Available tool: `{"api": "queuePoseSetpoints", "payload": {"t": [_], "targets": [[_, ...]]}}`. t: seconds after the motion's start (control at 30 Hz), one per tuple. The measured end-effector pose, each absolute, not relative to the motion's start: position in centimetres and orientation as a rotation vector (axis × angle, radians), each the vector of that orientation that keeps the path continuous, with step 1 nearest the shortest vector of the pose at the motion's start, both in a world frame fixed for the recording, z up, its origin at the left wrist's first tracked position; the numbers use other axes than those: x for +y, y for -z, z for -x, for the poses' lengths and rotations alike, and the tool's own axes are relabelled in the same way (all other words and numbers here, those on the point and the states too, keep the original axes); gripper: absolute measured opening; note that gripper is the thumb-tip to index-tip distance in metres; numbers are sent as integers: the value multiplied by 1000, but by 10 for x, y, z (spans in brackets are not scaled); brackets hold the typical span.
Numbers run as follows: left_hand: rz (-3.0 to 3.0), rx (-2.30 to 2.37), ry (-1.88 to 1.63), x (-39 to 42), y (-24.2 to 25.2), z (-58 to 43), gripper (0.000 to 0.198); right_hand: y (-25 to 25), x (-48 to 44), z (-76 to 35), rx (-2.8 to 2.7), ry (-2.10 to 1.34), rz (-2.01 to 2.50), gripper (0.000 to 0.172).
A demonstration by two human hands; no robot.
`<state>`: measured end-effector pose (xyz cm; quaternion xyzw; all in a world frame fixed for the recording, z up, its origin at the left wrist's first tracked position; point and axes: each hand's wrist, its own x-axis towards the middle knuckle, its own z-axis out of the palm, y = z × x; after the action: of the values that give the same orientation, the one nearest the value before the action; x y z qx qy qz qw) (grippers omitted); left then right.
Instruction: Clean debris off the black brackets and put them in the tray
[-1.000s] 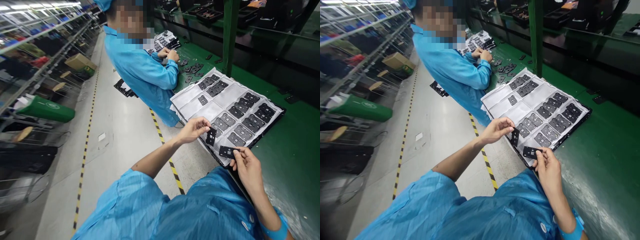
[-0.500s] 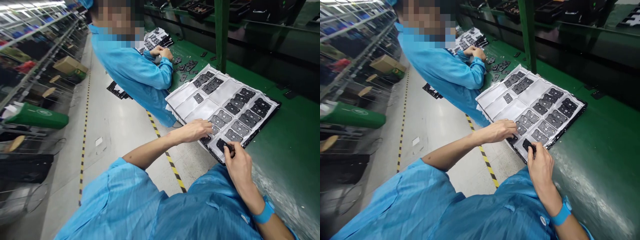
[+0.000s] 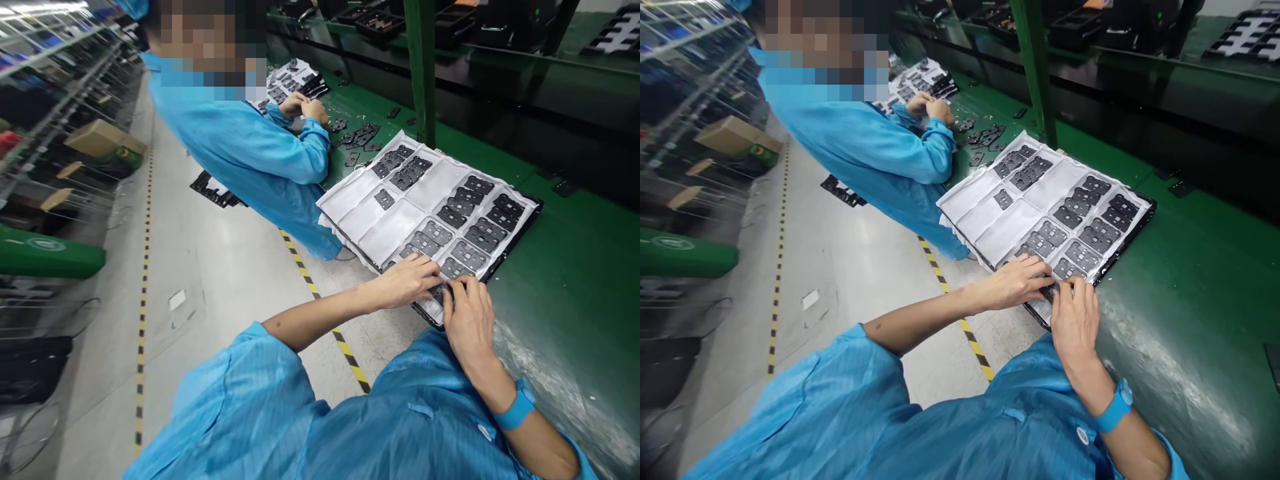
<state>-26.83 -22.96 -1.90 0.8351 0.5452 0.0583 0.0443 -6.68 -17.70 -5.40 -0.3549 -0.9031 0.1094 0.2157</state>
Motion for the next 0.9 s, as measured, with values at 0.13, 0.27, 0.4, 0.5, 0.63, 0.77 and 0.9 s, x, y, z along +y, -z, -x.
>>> {"api": "queuePoseSetpoints", "payload": {"t": [0.13,0.27,0.4,0.5,0.63,0.77,0.9], "targets": [[-2590,1667,-102,-224,21,263,33,56,-173,64,-2485,-295,965,24],[-2603,1726,-87,-223,16,258,28,59,-171,61,-2455,-374,945,27],[-2603,1745,-75,-220,16,253,29,57,-173,59,-2407,-482,908,31],[-2567,1766,-64,-219,18,254,29,49,-168,44,-2286,-605,898,30],[-2565,1756,-164,-222,17,255,27,43,-139,-14,-2068,-533,1111,24],[-2592,1767,-300,-224,16,257,25,48,-101,-102,-1861,-190,1584,31],[-2626,1676,-454,-218,13,252,23,60,-81,-162,-1690,-1,2021,52]]}}
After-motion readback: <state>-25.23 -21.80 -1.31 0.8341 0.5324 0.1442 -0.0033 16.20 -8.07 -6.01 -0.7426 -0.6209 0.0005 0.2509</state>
